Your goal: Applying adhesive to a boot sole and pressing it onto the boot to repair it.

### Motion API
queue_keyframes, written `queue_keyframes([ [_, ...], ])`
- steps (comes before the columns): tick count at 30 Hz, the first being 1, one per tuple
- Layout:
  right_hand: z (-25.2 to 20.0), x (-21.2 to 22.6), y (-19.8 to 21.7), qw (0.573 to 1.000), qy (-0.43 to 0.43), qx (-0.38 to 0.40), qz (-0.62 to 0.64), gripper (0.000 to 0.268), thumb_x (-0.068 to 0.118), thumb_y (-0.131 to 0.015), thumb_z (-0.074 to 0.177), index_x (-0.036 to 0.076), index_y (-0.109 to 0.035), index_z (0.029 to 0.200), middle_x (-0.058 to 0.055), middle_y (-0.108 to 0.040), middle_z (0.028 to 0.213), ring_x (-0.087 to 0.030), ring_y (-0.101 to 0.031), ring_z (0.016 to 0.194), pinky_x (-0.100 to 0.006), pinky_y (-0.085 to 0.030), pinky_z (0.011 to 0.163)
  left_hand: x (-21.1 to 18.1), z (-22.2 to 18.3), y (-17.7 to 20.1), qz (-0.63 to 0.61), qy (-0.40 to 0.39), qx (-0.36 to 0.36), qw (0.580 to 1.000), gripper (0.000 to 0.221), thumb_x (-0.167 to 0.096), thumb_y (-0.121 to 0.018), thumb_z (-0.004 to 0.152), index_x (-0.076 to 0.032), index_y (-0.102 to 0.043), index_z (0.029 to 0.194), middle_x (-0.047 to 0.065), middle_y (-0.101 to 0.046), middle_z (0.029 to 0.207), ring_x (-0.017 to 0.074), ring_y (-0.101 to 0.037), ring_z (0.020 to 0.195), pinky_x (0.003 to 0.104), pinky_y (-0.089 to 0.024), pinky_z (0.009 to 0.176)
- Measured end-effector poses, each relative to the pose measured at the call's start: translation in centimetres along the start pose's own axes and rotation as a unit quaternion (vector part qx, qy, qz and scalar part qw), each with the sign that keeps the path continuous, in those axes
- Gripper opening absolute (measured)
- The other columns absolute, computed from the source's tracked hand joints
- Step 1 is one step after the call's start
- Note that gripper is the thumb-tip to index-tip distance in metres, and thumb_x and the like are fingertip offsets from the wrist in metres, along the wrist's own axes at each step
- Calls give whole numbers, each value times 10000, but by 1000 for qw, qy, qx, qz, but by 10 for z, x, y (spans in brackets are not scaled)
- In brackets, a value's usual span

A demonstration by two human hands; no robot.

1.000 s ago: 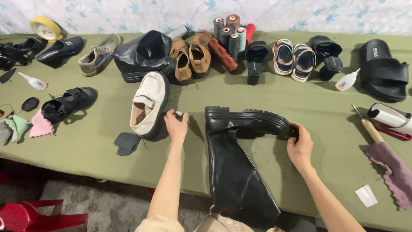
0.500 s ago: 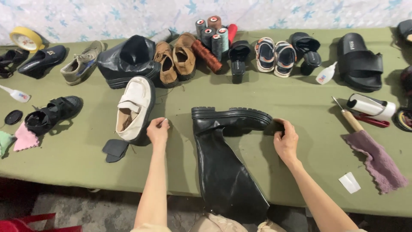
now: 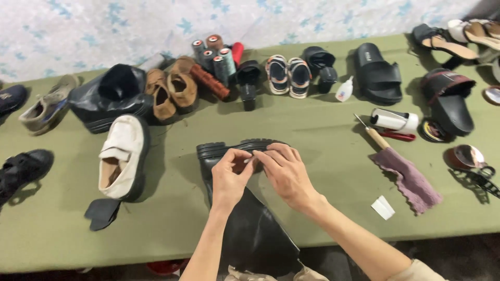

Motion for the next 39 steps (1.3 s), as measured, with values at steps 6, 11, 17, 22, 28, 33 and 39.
queue_keyframes([
  [6, -3, -19, -4, 998, 5, 47, 47, 243, 71, -722, 892, 126, -697, 1128, -20, -630, 1013, -217, -562, 1092, -321, -478, 883, 1, -6, -20, -1, 36, 34, 999, 96, -123, -808, 878, -108, -761, 961, 77, -810, 800, 116, -743, 691, 272, -625, 686],
  [11, 7, -102, -33, 969, -168, 105, 149, 159, 122, -727, 858, 165, -731, 1011, -30, -657, 1013, -252, -632, 999, -389, -530, 856, -14, -1, 8, -1, 16, 37, 999, 252, -213, -718, 926, -133, -719, 1164, 82, -822, 988, 171, -800, 879, 306, -641, 812],
  [17, 24, -254, 11, 914, -372, -64, 147, 114, 155, -709, 911, 117, -770, 1000, -10, -738, 926, -126, -629, 750, -294, -498, 712, 74, 12, 124, 62, 92, -215, 970, 293, -185, -661, 970, -81, -693, 1242, 91, -742, 1115, 182, -706, 999, 291, -546, 929],
  [22, 24, -324, 24, 823, -489, -195, 211, 211, 297, -709, 975, 97, -772, 991, 88, -583, 760, -38, -453, 732, -265, -392, 658, 205, 17, 164, 112, 95, -319, 936, 206, -161, -628, 1048, -28, -696, 1190, 132, -739, 965, 202, -705, 855, 331, -543, 866],
  [28, 15, -365, -1, 543, -522, -345, 560, 264, -29, -686, 935, -98, -668, 1189, -193, -700, 903, -182, -635, 731, -242, -488, 618, 193, 18, 155, 96, 186, -368, 906, 198, -114, -602, 1101, 33, -676, 1211, 217, -711, 1010, 285, -690, 859, 416, -607, 841],
  [33, 7, -379, -6, 564, -580, -320, 493, 190, -7, -663, 941, -52, -619, 1120, -231, -749, 1014, -204, -772, 814, -236, -654, 714, 202, 20, 156, 95, 143, -372, 912, 148, -37, -605, 1092, 55, -682, 1178, 226, -707, 956, 274, -691, 838, 397, -627, 803],
  [39, -4, -391, -12, 457, -609, -373, 530, 239, -37, -626, 922, -108, -527, 1127, -289, -682, 1132, -270, -747, 888, -269, -685, 773, 204, 20, 156, 87, 150, -370, 913, 137, -35, -596, 1093, 31, -692, 1166, 220, -711, 951, 267, -689, 826, 383, -618, 801],
])
Point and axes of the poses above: each hand's wrist, its own z-axis towards the middle knuckle, its own y-axis out of the back of the hand, x = y × z, the point moved 4 cm from there along z, towards the middle knuckle
